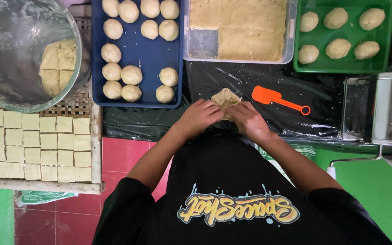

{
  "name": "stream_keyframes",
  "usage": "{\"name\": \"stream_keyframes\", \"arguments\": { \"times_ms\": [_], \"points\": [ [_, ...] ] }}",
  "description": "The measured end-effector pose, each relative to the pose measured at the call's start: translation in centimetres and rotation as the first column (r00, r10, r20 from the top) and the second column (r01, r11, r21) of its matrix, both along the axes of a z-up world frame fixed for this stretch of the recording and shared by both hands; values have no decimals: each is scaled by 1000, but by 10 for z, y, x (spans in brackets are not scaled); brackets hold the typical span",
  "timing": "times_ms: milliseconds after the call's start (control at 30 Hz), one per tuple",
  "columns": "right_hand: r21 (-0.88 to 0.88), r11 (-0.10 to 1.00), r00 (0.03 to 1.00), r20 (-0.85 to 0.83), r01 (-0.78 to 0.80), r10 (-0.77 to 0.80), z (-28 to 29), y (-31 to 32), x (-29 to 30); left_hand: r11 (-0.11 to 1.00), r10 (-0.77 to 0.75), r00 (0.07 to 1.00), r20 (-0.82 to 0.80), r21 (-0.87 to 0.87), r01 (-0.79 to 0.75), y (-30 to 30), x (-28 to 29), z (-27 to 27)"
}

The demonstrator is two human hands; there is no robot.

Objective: Rolling pieces of dough into smooth, uniform balls by hand.

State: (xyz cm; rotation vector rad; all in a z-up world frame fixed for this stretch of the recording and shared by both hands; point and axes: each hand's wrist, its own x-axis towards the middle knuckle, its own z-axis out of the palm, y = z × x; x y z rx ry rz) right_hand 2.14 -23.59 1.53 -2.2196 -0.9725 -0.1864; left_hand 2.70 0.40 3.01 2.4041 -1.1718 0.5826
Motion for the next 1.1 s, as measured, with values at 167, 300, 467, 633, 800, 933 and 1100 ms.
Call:
{"name": "stream_keyframes", "arguments": {
  "times_ms": [167,300,467,633,800,933,1100],
  "points": [
    [25,994,995,-14,103,-103,-37,-12,-6,999,-25,974,-227,-48,15,-9,18,-8],
    [-17,982,981,-40,190,-191,-32,-6,-12,993,6,940,-341,-109,-46,-21,36,-39],
    [-18,967,949,-188,255,-254,-19,0,-11,973,229,916,-330,40,-228,-34,50,-51],
    [-27,957,944,-163,287,-288,9,7,-18,969,248,865,-437,89,-232,-34,54,-58],
    [-188,947,965,67,261,-252,5,10,-17,955,141,812,-566,-137,-262,-35,49,-70],
    [-215,947,967,149,238,-209,-22,9,-13,942,35,809,-586,-251,-223,-22,49,-43],
    [-66,970,966,136,232,-222,-38,8,-7,960,-125,447,-886,-222,-171,3,34,5]
  ]
}}
